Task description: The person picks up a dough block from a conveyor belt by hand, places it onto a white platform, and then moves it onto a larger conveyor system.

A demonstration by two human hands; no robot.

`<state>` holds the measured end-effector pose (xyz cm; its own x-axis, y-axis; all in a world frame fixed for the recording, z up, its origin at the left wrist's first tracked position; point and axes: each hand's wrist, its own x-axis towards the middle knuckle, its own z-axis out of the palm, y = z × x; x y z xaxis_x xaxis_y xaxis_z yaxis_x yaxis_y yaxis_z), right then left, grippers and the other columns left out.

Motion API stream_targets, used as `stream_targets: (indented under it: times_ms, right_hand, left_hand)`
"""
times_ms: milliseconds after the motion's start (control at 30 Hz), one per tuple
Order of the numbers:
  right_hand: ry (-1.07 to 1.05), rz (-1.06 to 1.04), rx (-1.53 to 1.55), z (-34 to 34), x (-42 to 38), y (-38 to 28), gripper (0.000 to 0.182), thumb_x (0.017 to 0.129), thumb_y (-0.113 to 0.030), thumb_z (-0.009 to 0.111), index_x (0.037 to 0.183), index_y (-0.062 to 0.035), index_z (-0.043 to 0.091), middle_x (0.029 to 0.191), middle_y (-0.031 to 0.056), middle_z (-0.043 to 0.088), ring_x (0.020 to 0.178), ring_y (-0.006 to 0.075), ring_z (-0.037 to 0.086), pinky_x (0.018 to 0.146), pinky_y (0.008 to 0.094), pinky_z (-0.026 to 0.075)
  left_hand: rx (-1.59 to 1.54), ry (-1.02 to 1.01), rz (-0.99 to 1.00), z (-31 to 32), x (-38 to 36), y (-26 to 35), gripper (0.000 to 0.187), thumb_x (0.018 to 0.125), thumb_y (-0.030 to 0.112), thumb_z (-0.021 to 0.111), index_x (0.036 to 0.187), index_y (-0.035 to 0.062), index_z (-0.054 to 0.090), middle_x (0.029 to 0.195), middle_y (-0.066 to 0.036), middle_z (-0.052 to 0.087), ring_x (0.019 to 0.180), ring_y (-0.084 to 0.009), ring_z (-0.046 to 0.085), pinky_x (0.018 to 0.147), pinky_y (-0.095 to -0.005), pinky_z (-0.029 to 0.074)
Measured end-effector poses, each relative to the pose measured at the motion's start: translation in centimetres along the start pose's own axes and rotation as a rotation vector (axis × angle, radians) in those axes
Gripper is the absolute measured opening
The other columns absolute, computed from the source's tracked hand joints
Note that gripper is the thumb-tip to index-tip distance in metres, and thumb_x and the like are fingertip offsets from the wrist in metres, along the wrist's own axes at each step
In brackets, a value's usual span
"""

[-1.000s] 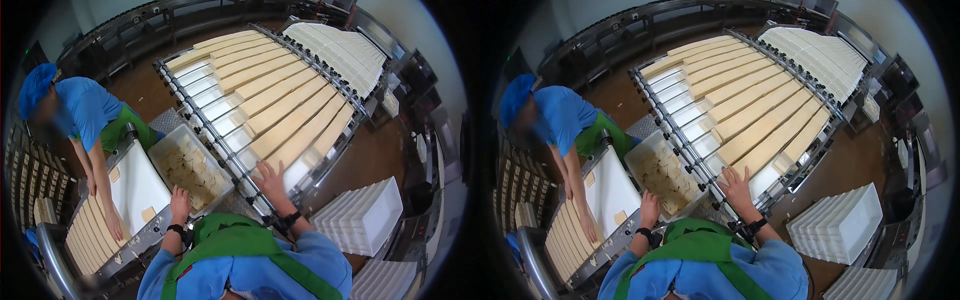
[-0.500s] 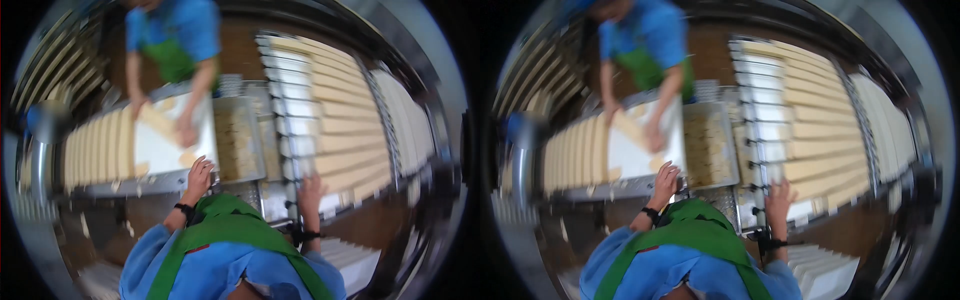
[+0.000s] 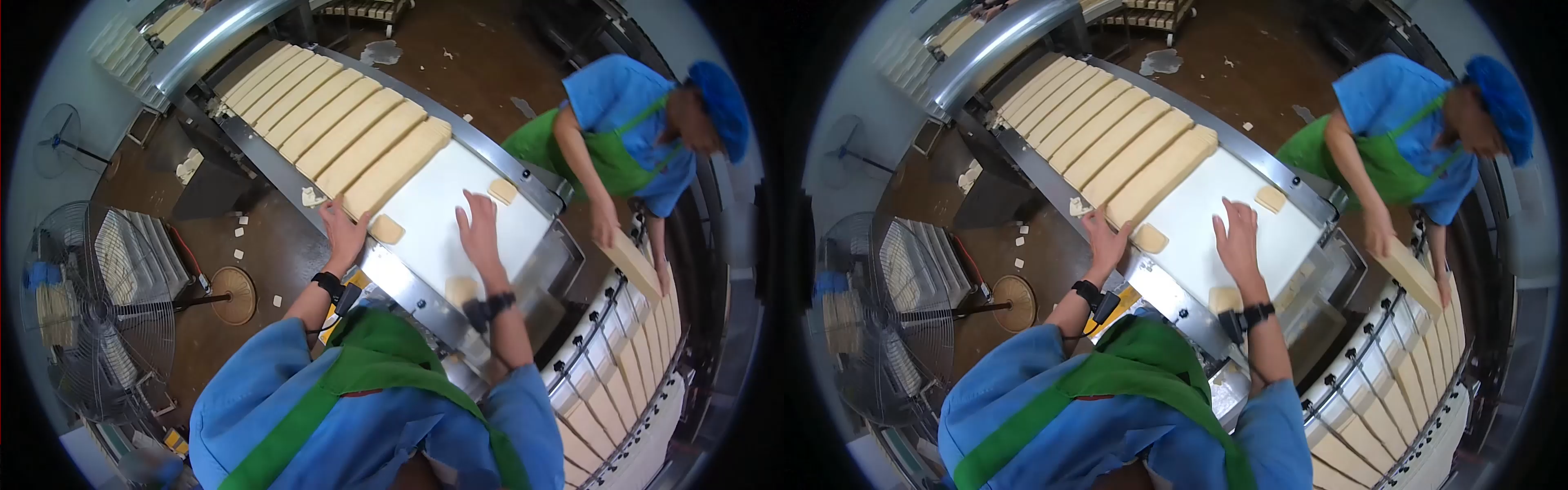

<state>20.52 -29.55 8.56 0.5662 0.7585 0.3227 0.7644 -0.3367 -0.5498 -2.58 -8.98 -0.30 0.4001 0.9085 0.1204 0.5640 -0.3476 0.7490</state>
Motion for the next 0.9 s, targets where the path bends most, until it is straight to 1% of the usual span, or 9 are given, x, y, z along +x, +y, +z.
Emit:
stream_targets:
  times_ms: [67,167,333,433,533,633,733,800,900]
  right_hand:
    - [-0.024,-0.060,-0.014,3.5,6.4,2.1,0.044,0.100,-0.018,0.070,0.139,0.0021,0.062,0.128,0.0246,0.061,0.122,0.0423,0.054,0.109,0.0516,0.043]
    - [0.031,-0.067,-0.057,9.0,14.2,4.8,0.050,0.096,-0.021,0.075,0.138,0.0021,0.063,0.129,0.0240,0.059,0.120,0.0426,0.054,0.107,0.0512,0.046]
    - [-0.065,0.200,-0.227,13.7,20.6,7.8,0.055,0.092,-0.028,0.079,0.136,0.0022,0.065,0.129,0.0221,0.060,0.122,0.0396,0.053,0.107,0.0498,0.047]
    - [-0.131,0.220,-0.268,15.3,21.8,8.4,0.062,0.091,-0.033,0.079,0.140,0.0006,0.063,0.130,0.0208,0.060,0.124,0.0404,0.052,0.109,0.0515,0.045]
    - [-0.156,0.304,-0.268,15.6,22.7,8.1,0.063,0.089,-0.034,0.081,0.140,-0.0009,0.063,0.133,0.0215,0.060,0.129,0.0395,0.051,0.110,0.0520,0.045]
    - [-0.210,0.259,-0.341,16.0,22.4,7.5,0.065,0.086,-0.036,0.083,0.137,-0.0008,0.065,0.136,0.0218,0.061,0.131,0.0374,0.054,0.111,0.0523,0.045]
    - [-0.134,0.224,-0.242,15.6,21.1,8.7,0.068,0.084,-0.037,0.084,0.138,-0.0011,0.064,0.134,0.0245,0.063,0.125,0.0394,0.060,0.109,0.0498,0.048]
    - [-0.093,0.261,-0.160,14.2,19.6,10.3,0.068,0.084,-0.039,0.084,0.137,-0.0006,0.065,0.129,0.0242,0.066,0.122,0.0400,0.063,0.107,0.0492,0.050]
    - [-0.007,0.247,-0.178,9.9,14.6,12.9,0.063,0.085,-0.037,0.082,0.131,0.0032,0.067,0.119,0.0270,0.068,0.116,0.0441,0.065,0.102,0.0508,0.052]
  left_hand:
    - [-0.009,-0.068,0.024,1.0,1.3,0.1,0.081,0.085,0.027,0.086,0.150,-0.0017,0.047,0.142,-0.029,0.039,0.129,-0.0494,0.050,0.110,-0.0519,0.046]
    - [0.037,-0.152,0.017,0.6,2.2,1.2,0.085,0.082,0.022,0.089,0.152,-0.0019,0.047,0.141,-0.028,0.041,0.127,-0.0485,0.054,0.108,-0.0500,0.050]
    - [0.061,-0.210,-0.053,0.8,2.3,2.6,0.088,0.082,0.021,0.088,0.155,-0.0012,0.045,0.143,-0.027,0.041,0.130,-0.0479,0.053,0.108,-0.0499,0.050]
    - [0.067,-0.237,-0.069,0.5,2.5,3.1,0.091,0.082,0.018,0.088,0.158,-0.0008,0.041,0.145,-0.027,0.041,0.131,-0.0479,0.052,0.107,-0.0502,0.050]
    - [0.082,-0.250,-0.079,0.5,2.8,3.4,0.093,0.082,0.015,0.088,0.159,-0.0003,0.038,0.146,-0.027,0.042,0.131,-0.0480,0.052,0.106,-0.0508,0.050]
    - [0.107,-0.253,-0.075,0.8,2.6,3.6,0.093,0.082,0.013,0.087,0.159,0.0001,0.038,0.148,-0.027,0.043,0.131,-0.0480,0.052,0.106,-0.0514,0.050]
    - [0.148,-0.238,-0.045,1.3,2.5,3.8,0.092,0.080,0.012,0.088,0.157,0.0004,0.040,0.147,-0.026,0.045,0.129,-0.0469,0.053,0.105,-0.0508,0.051]
    - [0.166,-0.235,-0.011,1.3,2.7,3.8,0.092,0.077,0.013,0.090,0.155,0.0001,0.043,0.145,-0.026,0.047,0.128,-0.0452,0.056,0.105,-0.0491,0.052]
    - [0.074,-0.361,0.110,0.9,3.0,3.1,0.094,0.075,0.014,0.092,0.155,0.0042,0.045,0.146,-0.022,0.049,0.125,-0.0433,0.058,0.104,-0.0496,0.052]
